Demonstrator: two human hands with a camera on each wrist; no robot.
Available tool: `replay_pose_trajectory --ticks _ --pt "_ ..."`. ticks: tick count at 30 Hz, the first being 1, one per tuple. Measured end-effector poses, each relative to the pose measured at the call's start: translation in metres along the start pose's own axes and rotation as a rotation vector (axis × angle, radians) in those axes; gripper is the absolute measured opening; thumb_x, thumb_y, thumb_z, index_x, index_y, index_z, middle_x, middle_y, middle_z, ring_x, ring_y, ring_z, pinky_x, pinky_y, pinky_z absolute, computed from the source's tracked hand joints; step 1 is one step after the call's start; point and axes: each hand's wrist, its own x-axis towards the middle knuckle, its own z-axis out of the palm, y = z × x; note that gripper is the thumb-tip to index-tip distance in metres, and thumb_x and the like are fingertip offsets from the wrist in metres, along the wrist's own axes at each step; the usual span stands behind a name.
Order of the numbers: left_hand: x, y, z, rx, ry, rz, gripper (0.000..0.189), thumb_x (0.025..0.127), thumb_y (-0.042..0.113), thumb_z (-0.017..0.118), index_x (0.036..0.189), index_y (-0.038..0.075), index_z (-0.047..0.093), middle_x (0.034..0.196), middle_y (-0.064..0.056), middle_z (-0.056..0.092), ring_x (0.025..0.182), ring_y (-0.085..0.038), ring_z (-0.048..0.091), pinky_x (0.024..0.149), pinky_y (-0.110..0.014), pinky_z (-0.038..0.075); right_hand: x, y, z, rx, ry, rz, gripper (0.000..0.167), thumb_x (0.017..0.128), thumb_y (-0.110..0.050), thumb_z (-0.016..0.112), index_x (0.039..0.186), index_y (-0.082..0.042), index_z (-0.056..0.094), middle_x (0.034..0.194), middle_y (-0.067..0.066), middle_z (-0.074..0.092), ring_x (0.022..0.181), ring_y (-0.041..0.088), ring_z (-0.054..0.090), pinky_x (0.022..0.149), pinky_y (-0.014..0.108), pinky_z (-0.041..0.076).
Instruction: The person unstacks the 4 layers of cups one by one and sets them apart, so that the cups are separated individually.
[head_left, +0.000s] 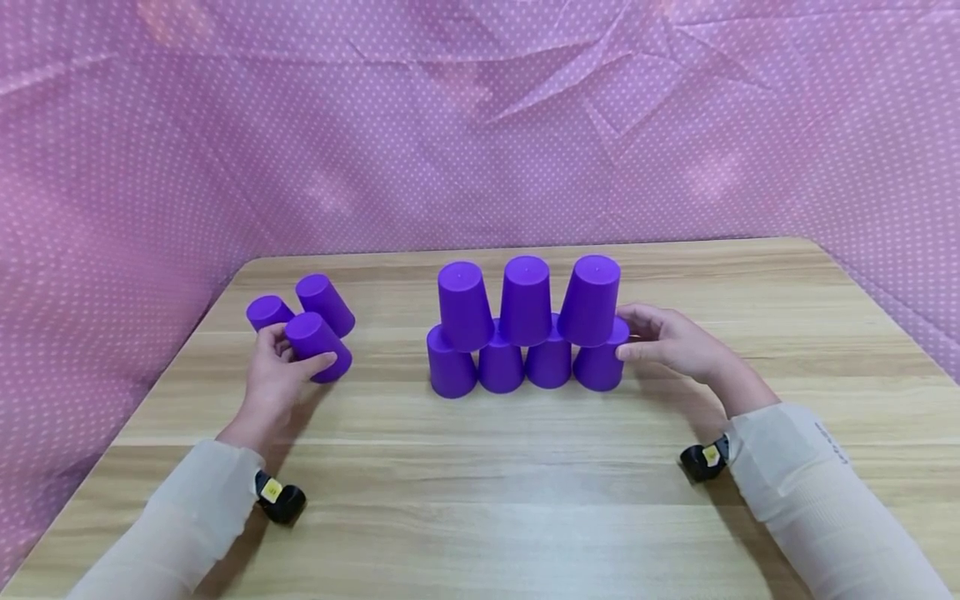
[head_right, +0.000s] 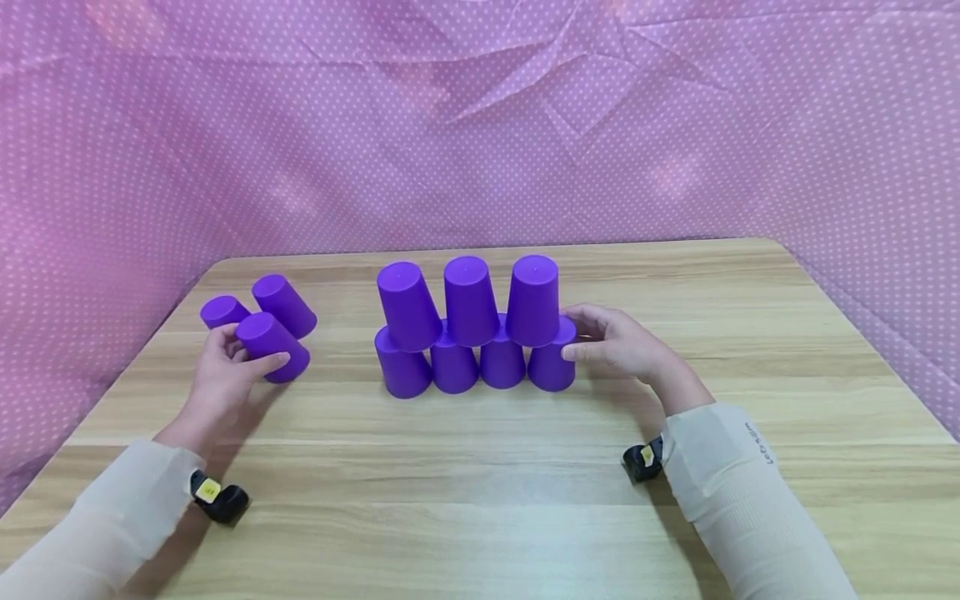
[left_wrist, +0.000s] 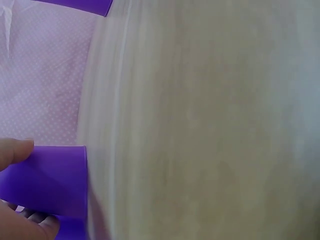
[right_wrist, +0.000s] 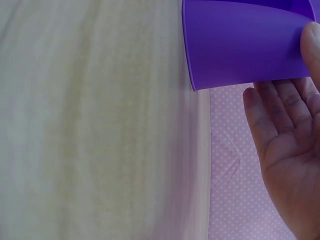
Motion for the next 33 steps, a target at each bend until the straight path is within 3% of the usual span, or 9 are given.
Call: replay_pose_trajectory --ticks 5,10,14,18,24,30,33 --pt "0.001 0.006 -0.003 -0.034 0.033 0.077 0.068 0.081 0.007 0.069 0.134 0.009 0.026 0.144 -0.017 0.033 0.134 -0.028 0.034 0.111 -0.040 0.030 0.000 -0.001 0.001 0.011 -0.001 -0.011 0.050 0.086 -0.006 0.063 0.128 0.010 0.043 0.120 0.023 0.055 0.104 0.002 0.056 0.089 0.018 0.048" --pt "0.001 0.015 -0.003 -0.048 0.112 0.183 0.061 0.078 0.009 0.073 0.125 0.015 0.035 0.135 -0.008 0.039 0.132 -0.022 0.036 0.112 -0.030 0.030 0.001 -0.002 0.000 0.017 -0.005 -0.002 0.049 0.086 -0.005 0.062 0.128 0.009 0.043 0.122 0.026 0.053 0.104 0.001 0.056 0.089 0.018 0.047" --pt "-0.008 0.034 0.000 -0.054 0.166 0.288 0.064 0.079 0.007 0.071 0.131 0.010 0.034 0.142 -0.009 0.036 0.136 -0.018 0.030 0.114 -0.026 0.022 0.001 -0.003 0.000 0.015 -0.003 0.001 0.048 0.086 -0.005 0.062 0.128 0.009 0.043 0.122 0.027 0.053 0.104 0.001 0.055 0.089 0.018 0.047" --pt "-0.020 0.055 0.009 -0.104 0.154 0.403 0.064 0.080 0.005 0.070 0.133 0.006 0.034 0.141 -0.009 0.037 0.134 -0.016 0.031 0.114 -0.025 0.023 0.000 -0.003 0.000 0.010 0.002 0.006 0.049 0.086 -0.005 0.063 0.129 0.009 0.043 0.121 0.026 0.053 0.104 0.001 0.056 0.089 0.017 0.047" --pt "-0.037 0.077 0.025 -0.201 0.010 0.534 0.059 0.080 -0.001 0.067 0.130 0.003 0.037 0.133 -0.009 0.042 0.131 -0.020 0.037 0.113 -0.031 0.027 -0.002 -0.004 0.000 -0.003 0.003 0.006 0.049 0.087 -0.005 0.062 0.129 0.009 0.042 0.123 0.027 0.052 0.104 -0.001 0.055 0.090 0.016 0.046" --pt "-0.049 0.093 0.040 -0.244 -0.171 0.545 0.062 0.081 -0.004 0.064 0.134 -0.003 0.032 0.141 -0.015 0.037 0.135 -0.021 0.031 0.114 -0.032 0.024 -0.002 -0.005 0.000 -0.009 0.003 0.010 0.050 0.087 -0.006 0.062 0.130 0.010 0.042 0.124 0.028 0.052 0.104 -0.002 0.054 0.090 0.015 0.045" --pt "-0.052 0.098 0.047 -0.223 -0.241 0.536 0.064 0.082 -0.002 0.064 0.136 -0.003 0.031 0.143 -0.014 0.036 0.136 -0.020 0.030 0.115 -0.031 0.022 -0.001 -0.005 0.000 -0.006 0.002 0.012 0.050 0.086 -0.006 0.062 0.130 0.010 0.041 0.124 0.028 0.052 0.104 -0.002 0.054 0.090 0.015 0.045"
